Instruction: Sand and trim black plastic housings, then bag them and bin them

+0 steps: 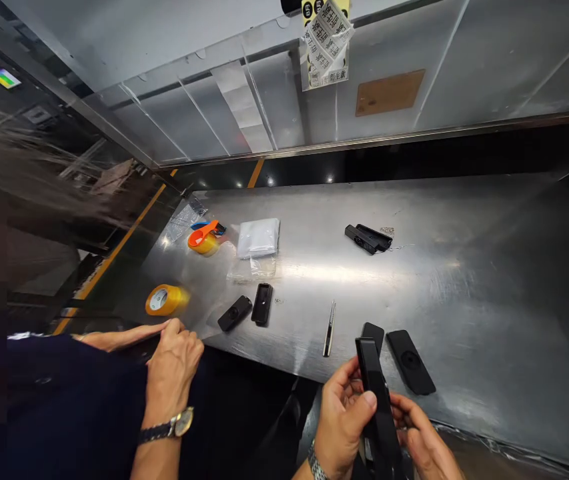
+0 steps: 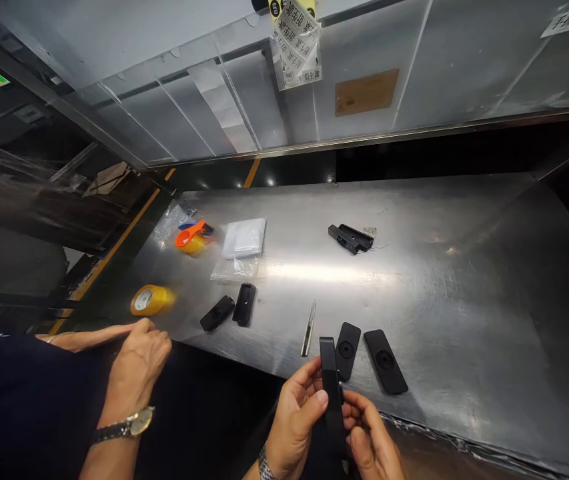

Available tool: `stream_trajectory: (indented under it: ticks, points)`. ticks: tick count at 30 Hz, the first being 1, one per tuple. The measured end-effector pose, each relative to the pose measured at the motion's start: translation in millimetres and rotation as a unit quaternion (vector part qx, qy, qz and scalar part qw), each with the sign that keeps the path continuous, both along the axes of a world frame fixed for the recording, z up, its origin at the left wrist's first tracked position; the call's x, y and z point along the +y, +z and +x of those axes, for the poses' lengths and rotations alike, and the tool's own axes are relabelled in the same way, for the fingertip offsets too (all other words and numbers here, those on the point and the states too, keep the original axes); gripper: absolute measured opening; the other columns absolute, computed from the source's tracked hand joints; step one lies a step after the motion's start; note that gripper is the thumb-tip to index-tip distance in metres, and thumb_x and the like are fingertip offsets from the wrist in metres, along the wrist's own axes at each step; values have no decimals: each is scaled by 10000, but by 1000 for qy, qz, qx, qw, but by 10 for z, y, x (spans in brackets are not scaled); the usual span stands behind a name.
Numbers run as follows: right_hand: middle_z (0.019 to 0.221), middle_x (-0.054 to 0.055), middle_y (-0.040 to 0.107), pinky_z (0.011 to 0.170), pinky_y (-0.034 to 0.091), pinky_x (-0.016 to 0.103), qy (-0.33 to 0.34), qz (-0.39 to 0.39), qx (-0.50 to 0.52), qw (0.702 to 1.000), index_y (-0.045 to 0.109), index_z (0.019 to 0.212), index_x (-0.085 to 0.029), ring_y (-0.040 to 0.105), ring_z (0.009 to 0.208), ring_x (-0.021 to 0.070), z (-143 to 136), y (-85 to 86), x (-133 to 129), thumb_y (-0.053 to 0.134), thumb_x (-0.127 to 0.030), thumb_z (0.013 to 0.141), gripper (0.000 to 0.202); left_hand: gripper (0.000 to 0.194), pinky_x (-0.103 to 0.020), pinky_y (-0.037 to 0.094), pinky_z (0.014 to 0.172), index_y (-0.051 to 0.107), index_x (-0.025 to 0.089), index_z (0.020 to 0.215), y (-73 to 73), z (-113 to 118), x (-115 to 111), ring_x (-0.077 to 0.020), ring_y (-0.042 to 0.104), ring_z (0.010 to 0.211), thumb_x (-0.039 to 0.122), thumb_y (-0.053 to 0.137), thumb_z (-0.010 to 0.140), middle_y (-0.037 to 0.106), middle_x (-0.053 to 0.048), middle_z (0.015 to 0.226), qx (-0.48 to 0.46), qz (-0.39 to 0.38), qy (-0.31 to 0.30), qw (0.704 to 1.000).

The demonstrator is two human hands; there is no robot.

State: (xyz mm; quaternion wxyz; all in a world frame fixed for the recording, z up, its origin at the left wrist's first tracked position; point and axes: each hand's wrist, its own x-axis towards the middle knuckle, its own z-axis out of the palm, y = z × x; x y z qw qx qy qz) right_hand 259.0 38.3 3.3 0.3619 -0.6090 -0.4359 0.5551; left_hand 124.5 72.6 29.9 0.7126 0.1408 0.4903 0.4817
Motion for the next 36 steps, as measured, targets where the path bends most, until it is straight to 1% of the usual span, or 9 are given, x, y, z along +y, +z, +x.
stream_trajectory:
  ticks: [8,23,26,29,30,31,32,34,36]
  points:
    - [1293,137,578,940,499,396,40,10,25,999,502,1288,-212,564,1156,276,51,-119,307,548,-491,804,560,855,-466,398,931,466,125,1293,-111,-215,-128,-323,525,1090,501,752,580,547,-202,1230,98,49,-98,989]
    - [1155,65,631,936,510,310,141,255,-45,956,520,1228,-280,593,1081,223,-219,173,414,651,-273,752,493,749,-458,299,1122,374,283,1368,-31,-351,-228,-273,398,1292,16,554,692,442,-68,1390,321,254,-170,896]
    - [1129,63,616,926,512,293,139,266,-77,951,498,1221,-266,586,1060,209,-277,177,404,629,-244,761,479,680,-455,309,1117,487,238,1296,85,-640,-92,-306,393,1302,49,626,658,455,-113,1375,241,188,-127,944]
    - [1151,66,590,925,508,294,151,258,-100,949,469,1229,-260,562,1083,210,-323,171,398,620,-236,770,483,568,-382,467,955,517,195,1247,213,-1369,154,-313,408,1285,211,628,690,445,-130,1358,107,56,-46,992]
    - [1156,67,582,924,508,298,155,254,-106,949,461,1230,-260,556,1087,212,-336,167,396,620,-240,773,484,521,-375,493,868,411,163,1314,235,-1642,224,-281,363,1308,220,397,797,372,-107,1385,102,49,-25,993]
    - [1157,67,576,923,508,303,159,251,-113,948,455,1229,-260,551,1088,213,-349,162,394,621,-245,777,482,676,-421,381,697,135,-90,1272,244,-1887,275,-273,189,1300,89,-206,716,246,-93,1253,73,41,-5,996]
    - [1156,68,570,920,507,308,161,249,-120,947,449,1228,-259,549,1085,215,-362,157,392,621,-251,781,479,532,-278,482,837,292,42,1341,241,-2081,303,-203,317,1331,341,186,914,421,-104,1290,-21,0,95,995]
    - [1152,72,558,914,506,316,159,252,-135,945,433,1231,-253,543,1078,219,-389,144,388,623,-266,785,485,623,-145,457,905,290,7,1339,220,-2244,288,-121,382,1310,400,456,885,495,-146,1248,-170,-54,171,969]
    - [1134,75,554,904,503,327,155,267,-153,939,420,1234,-246,538,1064,227,-413,131,387,636,-289,780,504,656,-120,436,957,340,-6,1310,214,-2077,204,-104,448,1262,342,598,817,537,-178,1214,-207,-78,152,963]
